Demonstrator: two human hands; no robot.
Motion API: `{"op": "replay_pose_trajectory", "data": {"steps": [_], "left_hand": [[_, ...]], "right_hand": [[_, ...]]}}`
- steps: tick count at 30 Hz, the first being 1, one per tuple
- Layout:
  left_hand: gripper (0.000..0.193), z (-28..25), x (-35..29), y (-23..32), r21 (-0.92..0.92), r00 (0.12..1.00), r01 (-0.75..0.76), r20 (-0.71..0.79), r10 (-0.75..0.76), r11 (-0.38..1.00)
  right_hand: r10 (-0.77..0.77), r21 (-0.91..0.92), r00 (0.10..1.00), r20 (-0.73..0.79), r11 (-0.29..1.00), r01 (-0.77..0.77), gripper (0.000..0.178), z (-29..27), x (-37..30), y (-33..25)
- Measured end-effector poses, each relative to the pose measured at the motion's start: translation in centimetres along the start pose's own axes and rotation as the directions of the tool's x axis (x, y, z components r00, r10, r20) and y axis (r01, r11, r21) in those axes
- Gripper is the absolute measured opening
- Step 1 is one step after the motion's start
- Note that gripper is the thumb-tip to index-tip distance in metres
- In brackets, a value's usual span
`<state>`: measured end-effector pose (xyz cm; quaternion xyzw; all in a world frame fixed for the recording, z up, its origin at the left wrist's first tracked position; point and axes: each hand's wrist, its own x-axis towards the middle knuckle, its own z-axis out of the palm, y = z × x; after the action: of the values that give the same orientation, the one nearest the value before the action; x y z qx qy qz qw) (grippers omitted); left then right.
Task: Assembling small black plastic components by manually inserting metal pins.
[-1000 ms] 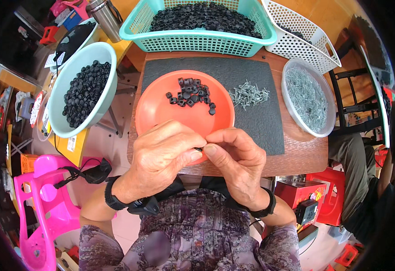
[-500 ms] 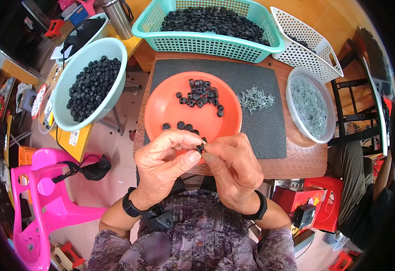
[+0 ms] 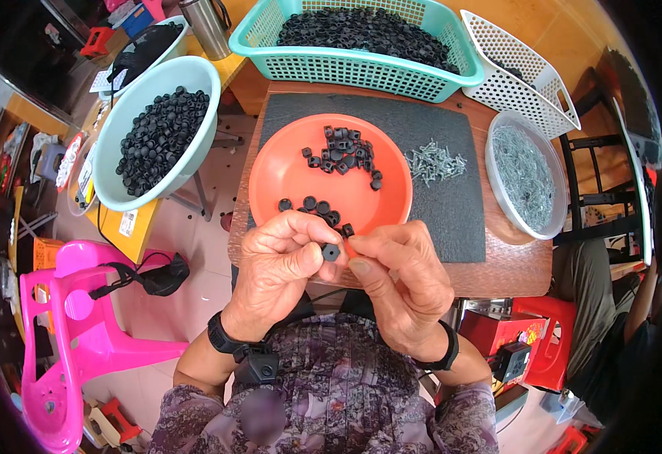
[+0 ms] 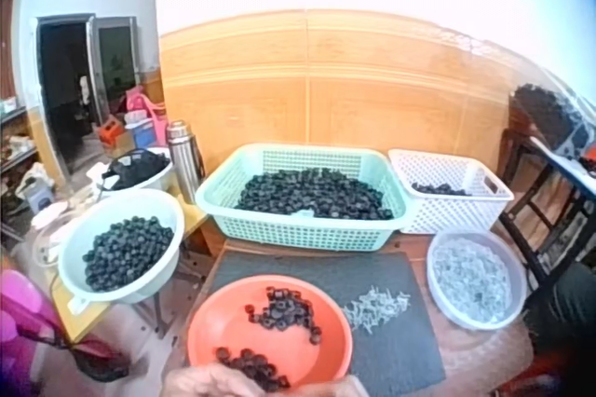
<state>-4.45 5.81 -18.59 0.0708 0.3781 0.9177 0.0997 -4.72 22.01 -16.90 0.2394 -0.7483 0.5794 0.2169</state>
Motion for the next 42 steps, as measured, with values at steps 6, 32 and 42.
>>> {"op": "replay_pose_trajectory", "data": {"steps": [6,32,42], "left_hand": [[0.019,0.3,-0.3,0.1,0.084,0.998,-0.008,-0.054,0.013,0.996],[0.02,1.3,-0.2,-1.0,0.348,0.98,-0.049,-0.164,0.112,0.936],[0.023,1.0,-0.2,-1.9,0.357,0.979,-0.001,-0.189,0.073,0.934]], "right_hand": [[0.049,0.031,0.998,-0.037,0.998,-0.048,0.023,0.6,-0.3,-0.3],[0.193,-0.351,0.981,-0.01,0.918,-0.184,0.014,-6.6,1.2,5.2],[0.266,-0.665,0.958,0.112,0.736,-0.126,0.009,-7.0,3.5,9.1]]}}
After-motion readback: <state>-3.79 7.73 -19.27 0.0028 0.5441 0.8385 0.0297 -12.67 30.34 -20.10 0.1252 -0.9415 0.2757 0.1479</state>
